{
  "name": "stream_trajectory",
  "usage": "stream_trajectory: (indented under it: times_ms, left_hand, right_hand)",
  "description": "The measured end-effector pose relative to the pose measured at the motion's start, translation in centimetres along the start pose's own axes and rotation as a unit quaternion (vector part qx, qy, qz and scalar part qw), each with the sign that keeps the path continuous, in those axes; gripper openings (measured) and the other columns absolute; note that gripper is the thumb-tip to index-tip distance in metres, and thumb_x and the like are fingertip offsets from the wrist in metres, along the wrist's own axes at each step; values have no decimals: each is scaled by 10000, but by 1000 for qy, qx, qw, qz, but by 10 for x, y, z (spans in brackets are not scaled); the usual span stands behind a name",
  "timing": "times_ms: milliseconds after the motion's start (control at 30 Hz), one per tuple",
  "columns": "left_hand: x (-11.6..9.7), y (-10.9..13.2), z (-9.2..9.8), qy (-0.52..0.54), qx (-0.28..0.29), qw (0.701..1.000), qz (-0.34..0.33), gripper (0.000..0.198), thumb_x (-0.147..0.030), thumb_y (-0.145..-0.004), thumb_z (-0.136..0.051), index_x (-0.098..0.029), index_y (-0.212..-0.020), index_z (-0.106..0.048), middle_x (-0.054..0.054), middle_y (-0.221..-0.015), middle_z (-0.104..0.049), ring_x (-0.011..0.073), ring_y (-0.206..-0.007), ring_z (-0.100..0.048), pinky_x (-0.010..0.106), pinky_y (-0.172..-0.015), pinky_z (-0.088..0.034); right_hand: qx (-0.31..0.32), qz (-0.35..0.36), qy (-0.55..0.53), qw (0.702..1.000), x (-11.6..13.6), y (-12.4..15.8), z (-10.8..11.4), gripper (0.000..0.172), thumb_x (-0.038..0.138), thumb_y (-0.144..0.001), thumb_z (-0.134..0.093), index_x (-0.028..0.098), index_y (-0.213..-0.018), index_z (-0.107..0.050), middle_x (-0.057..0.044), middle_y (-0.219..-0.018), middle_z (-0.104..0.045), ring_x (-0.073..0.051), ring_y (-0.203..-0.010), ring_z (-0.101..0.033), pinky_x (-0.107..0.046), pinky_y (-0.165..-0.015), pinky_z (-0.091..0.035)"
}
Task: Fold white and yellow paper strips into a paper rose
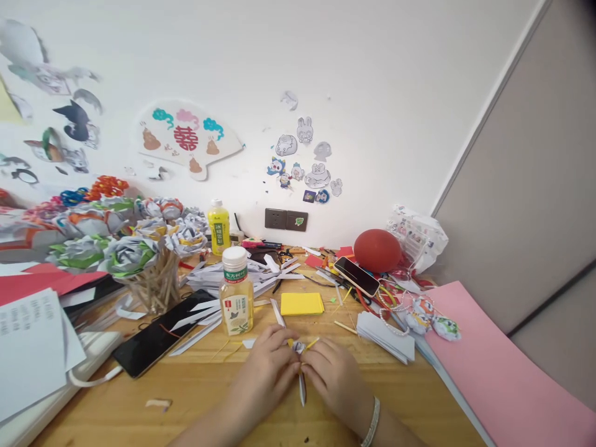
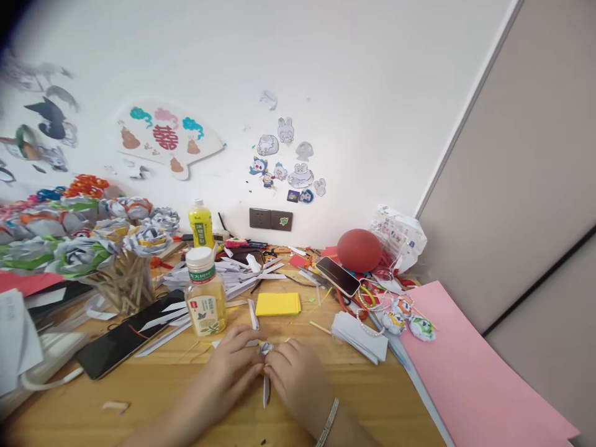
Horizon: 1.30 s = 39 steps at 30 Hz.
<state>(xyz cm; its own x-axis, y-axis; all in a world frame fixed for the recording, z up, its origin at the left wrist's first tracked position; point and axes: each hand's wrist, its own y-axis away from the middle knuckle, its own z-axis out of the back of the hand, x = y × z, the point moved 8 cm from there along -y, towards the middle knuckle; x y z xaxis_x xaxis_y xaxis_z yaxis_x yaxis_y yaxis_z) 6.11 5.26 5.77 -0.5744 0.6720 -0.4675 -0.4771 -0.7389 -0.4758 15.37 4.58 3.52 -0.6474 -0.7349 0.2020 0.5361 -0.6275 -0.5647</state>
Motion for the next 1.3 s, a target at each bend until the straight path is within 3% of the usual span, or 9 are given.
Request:
stream_trajectory:
  times_ms: [267, 867, 1300]
  left_hand:
    - [4, 0, 1, 11, -21, 999, 24, 136, -58, -722, -633, -177, -660, -614, 55, -954, -620, 218, -915, -522, 354, -785, -469]
    - [-5, 4, 2, -80, -47, 995, -27, 189, -16, -726, -581, -199, -758, -617, 68, -1015, -599, 267, -984, -486, 436, -804, -473]
    - [-11, 5, 3, -155, -76, 981, -92, 221, -36, -788, -466, -189, -725, -613, 76, -994, -609, 257, -977, -488, 417, -781, -486]
  right_hand:
    - [-14, 4, -4, 1000, 1, 2, -2, 317, 251, -955, -300, 179, -768, -546, -45, -715, -579, -183, -661, -509, -289, -588, -370]
    - [-8, 10, -20, 1000, 5, 3, -5, 200, 132, -899, -356, 169, -843, -545, -56, -777, -589, -194, -698, -518, -299, -605, -391]
    - [24, -7, 39, 999, 4, -2, -2, 177, 131, -874, -390, 176, -806, -546, -42, -765, -571, -184, -696, -488, -297, -593, -366]
